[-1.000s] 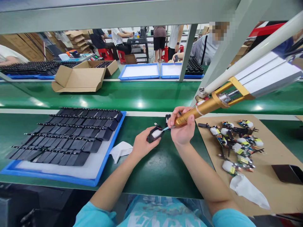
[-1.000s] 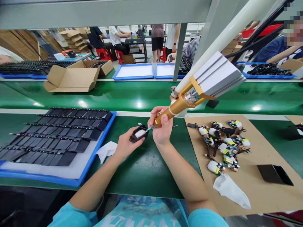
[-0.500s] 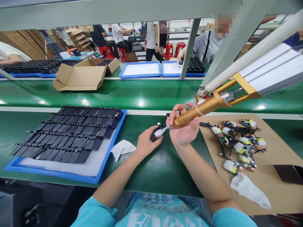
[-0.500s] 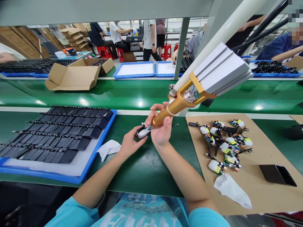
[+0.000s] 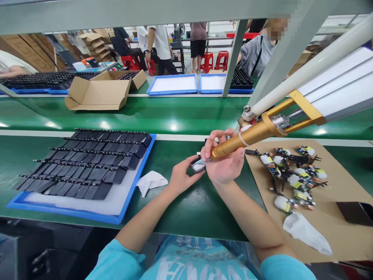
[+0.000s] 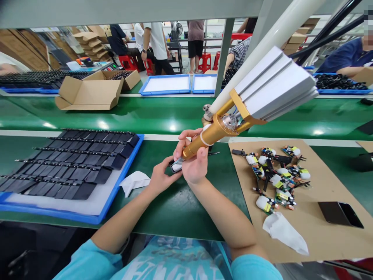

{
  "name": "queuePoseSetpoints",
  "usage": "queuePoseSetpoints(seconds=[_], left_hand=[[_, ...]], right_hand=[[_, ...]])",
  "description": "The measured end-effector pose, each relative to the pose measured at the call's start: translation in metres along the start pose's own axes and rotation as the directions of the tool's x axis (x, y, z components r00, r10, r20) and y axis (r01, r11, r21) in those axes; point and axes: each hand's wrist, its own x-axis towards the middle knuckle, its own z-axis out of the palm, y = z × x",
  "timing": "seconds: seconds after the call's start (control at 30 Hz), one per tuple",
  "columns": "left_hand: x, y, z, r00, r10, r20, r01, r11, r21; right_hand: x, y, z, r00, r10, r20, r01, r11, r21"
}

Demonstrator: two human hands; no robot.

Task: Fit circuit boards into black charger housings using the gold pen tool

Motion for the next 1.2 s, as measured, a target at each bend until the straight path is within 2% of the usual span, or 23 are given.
queuePoseSetpoints(seconds=[0.17, 0.27, 0.33, 0.47, 0.6, 0.67, 0.77, 0.87, 0.93, 1.0, 1.2], left_hand=[[0.004, -0.017, -0.007, 0.985, -0.096, 0.142, 0.082, 0.992, 0.099], [0.007, -0.035, -0.017, 0.944, -0.177, 0.28, 0.136, 0.978, 0.16], [0.01, -0.043, -0.024, 0.923, -0.206, 0.323, 0.158, 0.973, 0.169], [0.016, -0.048, -0.028, 0.94, -0.179, 0.29, 0.148, 0.981, 0.123], [0.023, -0.048, -0.015, 0.954, -0.21, 0.212, 0.205, 0.978, 0.045], [0.023, -0.048, -0.009, 0.969, -0.157, 0.193, 0.149, 0.987, 0.057], [0.019, -0.046, -0.009, 0.984, 0.0, 0.177, -0.022, 0.992, 0.125], [0.014, -0.043, -0.011, 0.964, 0.128, 0.235, -0.177, 0.963, 0.204], [0.011, -0.042, -0.01, 0.942, 0.167, 0.29, -0.244, 0.937, 0.252], [0.009, -0.043, -0.006, 0.935, 0.179, 0.306, -0.264, 0.927, 0.267], [0.008, -0.047, 0.001, 0.95, 0.178, 0.258, -0.227, 0.959, 0.172]], right_hand=[[0.007, 0.001, -0.005, 0.996, 0.02, -0.091, -0.023, 0.999, -0.028], [0.013, 0.001, -0.01, 0.99, 0.027, -0.138, -0.031, 0.999, -0.031], [0.016, 0.0, -0.013, 0.988, 0.021, -0.155, -0.025, 0.999, -0.022], [0.02, -0.001, -0.019, 0.985, 0.016, -0.17, -0.016, 1.0, -0.001], [0.022, 0.0, -0.024, 0.983, 0.018, -0.181, -0.015, 1.0, 0.013], [0.023, 0.001, -0.025, 0.983, 0.022, -0.18, -0.019, 1.0, 0.019], [0.022, 0.001, -0.027, 0.984, 0.024, -0.176, -0.021, 1.0, 0.016], [0.022, 0.001, -0.027, 0.983, 0.029, -0.18, -0.027, 1.0, 0.016], [0.022, 0.0, -0.027, 0.982, 0.033, -0.184, -0.03, 0.999, 0.019], [0.022, 0.0, -0.026, 0.982, 0.033, -0.186, -0.03, 0.999, 0.02], [0.022, -0.001, -0.027, 0.984, 0.039, -0.172, -0.036, 0.999, 0.021]])
